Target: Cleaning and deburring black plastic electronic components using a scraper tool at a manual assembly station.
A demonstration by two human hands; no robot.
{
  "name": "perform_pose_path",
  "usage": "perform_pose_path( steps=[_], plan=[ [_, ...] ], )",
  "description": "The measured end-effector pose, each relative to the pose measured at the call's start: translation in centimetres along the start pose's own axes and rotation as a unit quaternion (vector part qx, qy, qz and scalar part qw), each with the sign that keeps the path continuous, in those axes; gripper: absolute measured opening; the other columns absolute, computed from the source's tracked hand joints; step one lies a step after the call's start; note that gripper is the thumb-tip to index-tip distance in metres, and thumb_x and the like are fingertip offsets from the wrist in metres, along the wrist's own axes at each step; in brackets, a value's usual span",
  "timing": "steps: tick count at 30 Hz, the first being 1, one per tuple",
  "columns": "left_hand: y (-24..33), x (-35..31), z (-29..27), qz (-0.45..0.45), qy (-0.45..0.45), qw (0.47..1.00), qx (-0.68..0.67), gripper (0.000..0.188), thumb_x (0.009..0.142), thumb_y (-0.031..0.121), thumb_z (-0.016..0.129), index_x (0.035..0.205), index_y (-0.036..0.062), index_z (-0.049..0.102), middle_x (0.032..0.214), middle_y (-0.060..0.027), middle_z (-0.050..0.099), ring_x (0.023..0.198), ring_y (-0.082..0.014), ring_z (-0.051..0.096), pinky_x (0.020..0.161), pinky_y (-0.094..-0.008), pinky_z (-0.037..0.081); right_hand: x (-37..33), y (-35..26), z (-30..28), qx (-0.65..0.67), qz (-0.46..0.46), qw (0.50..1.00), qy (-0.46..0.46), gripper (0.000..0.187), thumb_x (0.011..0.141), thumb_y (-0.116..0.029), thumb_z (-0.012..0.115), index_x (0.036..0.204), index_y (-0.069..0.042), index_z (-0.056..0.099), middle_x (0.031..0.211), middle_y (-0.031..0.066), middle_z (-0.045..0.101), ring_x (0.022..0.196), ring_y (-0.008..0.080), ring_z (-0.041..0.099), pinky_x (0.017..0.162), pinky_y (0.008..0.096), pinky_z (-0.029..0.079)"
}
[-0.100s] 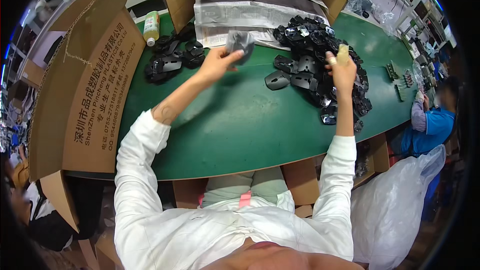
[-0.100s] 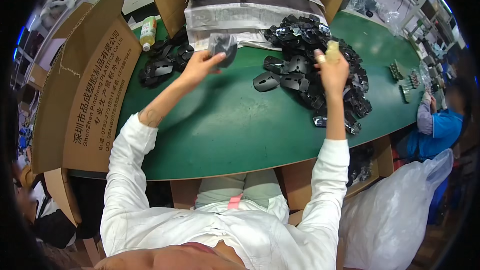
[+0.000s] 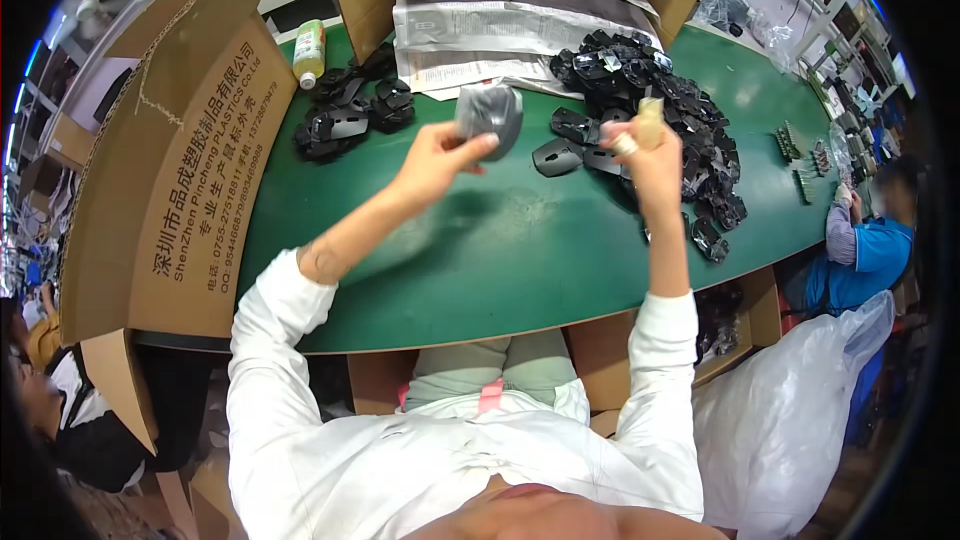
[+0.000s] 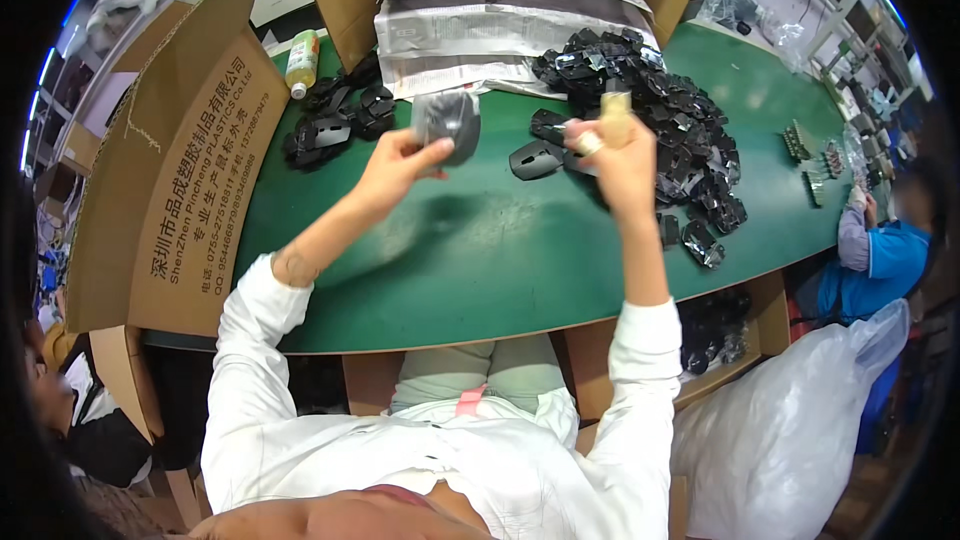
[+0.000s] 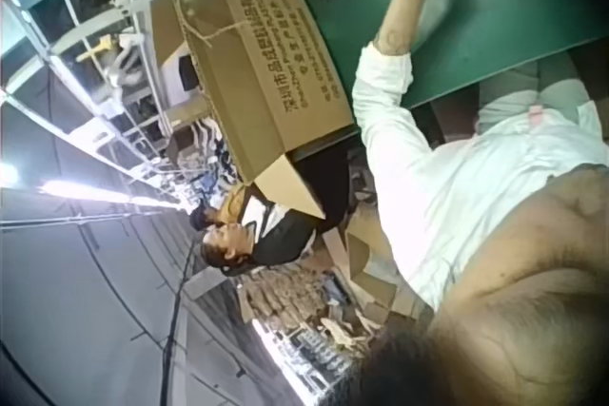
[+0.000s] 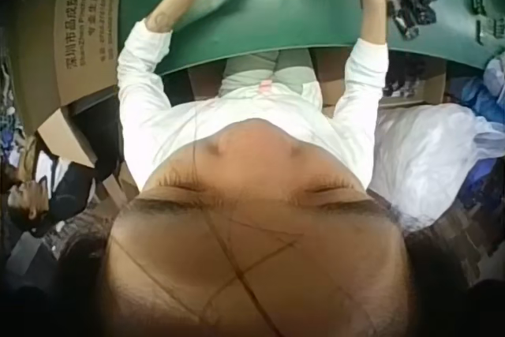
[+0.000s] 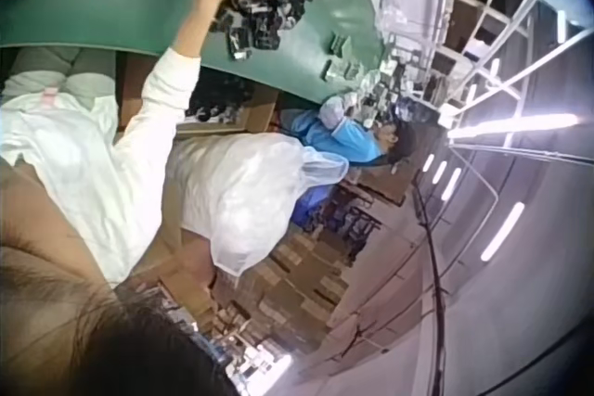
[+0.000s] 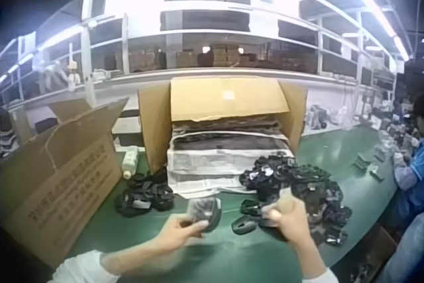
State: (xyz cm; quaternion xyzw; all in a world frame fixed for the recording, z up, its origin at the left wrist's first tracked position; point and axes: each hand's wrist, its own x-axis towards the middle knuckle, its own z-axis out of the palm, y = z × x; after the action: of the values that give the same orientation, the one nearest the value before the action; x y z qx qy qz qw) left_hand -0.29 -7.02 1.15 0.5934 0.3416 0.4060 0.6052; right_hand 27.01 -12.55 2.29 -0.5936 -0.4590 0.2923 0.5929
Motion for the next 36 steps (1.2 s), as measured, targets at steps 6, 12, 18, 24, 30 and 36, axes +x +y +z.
perform_pose_path(
  steps=[6,12,18,24,30,36],
  plan=[
    [0.0,-8.5,0.7,0.092,0.1,0.961,0.24,0.023,0.086,0.018,0.074,0.093,-0.003,0.069,0.078,-0.0058,0.066,0.062,-0.0086,0.051,0.053,-0.0266,0.043,-8.4,-3.1,8.7,0.18,-0.007,0.971,-0.159,0.022,0.072,-0.003,0.083,0.088,-0.001,0.068,0.085,0.0084,0.07,0.072,0.0116,0.064,0.067,0.0212,0.052],
    [-1.2,-10.6,0.7,0.205,0.145,0.863,0.438,0.026,0.091,0.022,0.068,0.086,-0.0037,0.067,0.073,-0.0032,0.062,0.057,-0.0086,0.044,0.05,-0.0278,0.036,-9.6,-1.9,10.9,0.145,0.058,0.975,-0.157,0.023,0.072,-0.004,0.083,0.088,-0.001,0.067,0.088,0.01,0.07,0.074,0.0136,0.064,0.067,0.0233,0.053],
    [-2.3,-9.8,0.4,0.103,0.104,0.982,0.117,0.039,0.1,0.03,0.053,0.079,-0.0015,0.062,0.067,-0.0018,0.056,0.054,-0.0094,0.041,0.049,-0.026,0.034,-6.7,2.3,10.4,0.261,0.155,0.928,-0.216,0.027,0.072,-0.006,0.084,0.091,-0.001,0.065,0.089,0.0104,0.07,0.074,0.0161,0.065,0.067,0.0261,0.055],
    [-2.5,-9.4,-0.1,0.011,0.113,0.993,0.016,0.045,0.104,0.034,0.044,0.076,0.0008,0.058,0.062,-0.001,0.052,0.055,-0.0083,0.043,0.05,-0.0231,0.036,-6.3,2.2,10.6,0.264,0.187,0.919,-0.224,0.028,0.074,-0.006,0.082,0.094,-0.002,0.063,0.09,0.0098,0.069,0.074,0.0167,0.064,0.067,0.0263,0.055],
    [-4.3,-9.1,-0.4,0.105,0.103,0.974,0.17,0.038,0.102,0.028,0.049,0.078,-0.0001,0.06,0.067,-0.0034,0.055,0.057,-0.0083,0.045,0.052,-0.0218,0.039,-7.6,1.7,12.5,0.144,0.021,0.959,-0.245,0.026,0.077,-0.003,0.076,0.098,0.0,0.061,0.092,0.0087,0.068,0.073,0.0154,0.064,0.069,0.0232,0.053],
    [-4.2,-9.1,-1.3,-0.003,0.081,0.985,0.152,0.035,0.1,0.029,0.053,0.085,-0.0006,0.061,0.072,-0.0049,0.058,0.061,-0.0095,0.05,0.055,-0.0232,0.044,-7.3,1.9,11.6,0.114,0.071,0.961,-0.241,0.022,0.079,0.002,0.07,0.094,-0.004,0.056,0.09,0.0066,0.063,0.079,0.0142,0.061,0.071,0.0244,0.05]
  ],
)
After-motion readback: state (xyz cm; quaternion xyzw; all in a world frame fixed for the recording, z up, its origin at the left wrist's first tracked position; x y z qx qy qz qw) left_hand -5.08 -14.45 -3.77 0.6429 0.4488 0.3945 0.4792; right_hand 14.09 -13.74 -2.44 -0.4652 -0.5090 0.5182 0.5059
